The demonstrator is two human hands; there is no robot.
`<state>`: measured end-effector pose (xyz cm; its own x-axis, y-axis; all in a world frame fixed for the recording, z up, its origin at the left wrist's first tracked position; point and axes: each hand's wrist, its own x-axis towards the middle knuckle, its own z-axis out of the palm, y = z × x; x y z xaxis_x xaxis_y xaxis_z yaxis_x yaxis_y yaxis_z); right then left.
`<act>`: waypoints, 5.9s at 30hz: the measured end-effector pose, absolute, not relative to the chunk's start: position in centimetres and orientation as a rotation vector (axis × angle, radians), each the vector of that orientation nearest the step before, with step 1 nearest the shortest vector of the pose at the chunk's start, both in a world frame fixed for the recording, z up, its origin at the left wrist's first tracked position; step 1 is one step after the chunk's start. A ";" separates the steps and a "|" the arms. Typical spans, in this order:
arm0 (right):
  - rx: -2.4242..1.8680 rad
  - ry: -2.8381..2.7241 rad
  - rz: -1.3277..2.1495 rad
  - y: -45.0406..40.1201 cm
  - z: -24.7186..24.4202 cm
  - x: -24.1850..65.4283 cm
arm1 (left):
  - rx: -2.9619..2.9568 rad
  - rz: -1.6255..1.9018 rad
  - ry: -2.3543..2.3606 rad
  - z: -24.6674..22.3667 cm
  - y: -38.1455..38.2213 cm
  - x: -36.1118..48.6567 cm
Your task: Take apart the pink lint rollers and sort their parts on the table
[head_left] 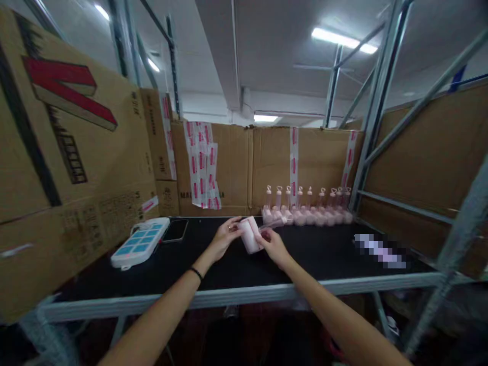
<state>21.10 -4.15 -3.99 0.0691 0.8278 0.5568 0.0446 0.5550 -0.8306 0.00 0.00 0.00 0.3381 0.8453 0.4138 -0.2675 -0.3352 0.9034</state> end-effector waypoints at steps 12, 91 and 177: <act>-0.862 -1.021 0.501 -3.0 -4.0 23.4 | 1.498 1.402 0.746 -0.7 2.0 -1.4; -0.890 -1.676 -0.452 -7.4 -2.1 22.3 | 3.235 1.524 0.809 0.5 -1.2 4.8; -1.493 -1.723 -0.125 -5.4 -1.9 23.1 | 1.388 1.338 0.664 0.3 -0.5 5.8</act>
<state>23.08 -5.40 -1.86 0.0534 0.7743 0.6306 0.8573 0.2882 -0.4265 5.82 -0.53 0.26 0.2209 0.9072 0.3579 -0.2640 -0.2977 0.9174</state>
